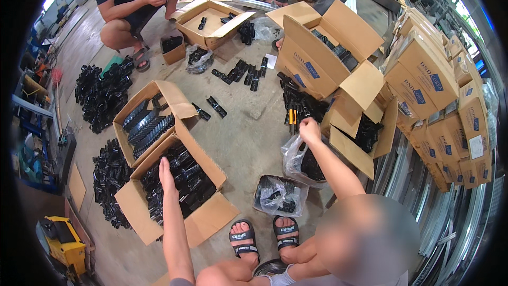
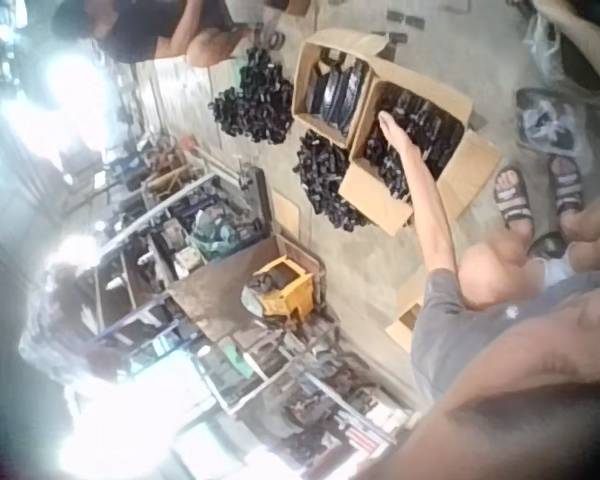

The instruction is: The person picks up black metal parts from boxes on the floor, holds them to check their orientation, and places them back into different containers.

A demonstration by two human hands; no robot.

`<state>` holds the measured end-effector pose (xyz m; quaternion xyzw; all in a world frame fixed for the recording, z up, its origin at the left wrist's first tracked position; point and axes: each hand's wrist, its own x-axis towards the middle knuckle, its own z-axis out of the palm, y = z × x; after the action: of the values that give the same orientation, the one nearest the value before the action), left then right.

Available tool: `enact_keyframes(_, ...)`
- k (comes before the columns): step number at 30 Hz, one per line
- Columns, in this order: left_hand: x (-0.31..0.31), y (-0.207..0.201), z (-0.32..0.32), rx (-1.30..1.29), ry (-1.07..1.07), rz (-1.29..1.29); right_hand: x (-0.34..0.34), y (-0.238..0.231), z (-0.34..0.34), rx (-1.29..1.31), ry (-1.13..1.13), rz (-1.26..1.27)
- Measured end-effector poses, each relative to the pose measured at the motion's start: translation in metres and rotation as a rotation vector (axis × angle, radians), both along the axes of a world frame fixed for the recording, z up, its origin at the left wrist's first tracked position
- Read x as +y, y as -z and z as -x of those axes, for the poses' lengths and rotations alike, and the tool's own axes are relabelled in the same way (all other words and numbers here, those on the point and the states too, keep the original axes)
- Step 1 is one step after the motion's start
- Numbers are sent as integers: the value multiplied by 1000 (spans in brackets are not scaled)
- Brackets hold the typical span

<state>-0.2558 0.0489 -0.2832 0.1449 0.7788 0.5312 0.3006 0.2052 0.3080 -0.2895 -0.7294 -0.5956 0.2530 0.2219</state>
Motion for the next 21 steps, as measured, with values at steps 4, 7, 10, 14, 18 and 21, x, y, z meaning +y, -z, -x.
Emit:
enact_keyframes(4, -10, -13, -15, -114, -166, -101, 53, 21, -4, -149, 167, 6)
enact_keyframes(7, -7, -17, -23, -63, -215, -83, 77, 42, -25, -344, 87, 104)
enact_keyframes(10, -4, -12, -24, -26, -154, -59, 103, 55, -33, -490, 9, 319)
enact_keyframes(14, -10, -9, -16, 11, -140, -53, 132, 43, -27, -711, -176, 485)
enact_keyframes(18, -7, -10, -16, 6, -137, -24, 144, 32, -31, -774, -354, 528)
enact_keyframes(21, -1, -12, -18, 35, -140, 17, 146, 26, -23, -791, -392, 514)
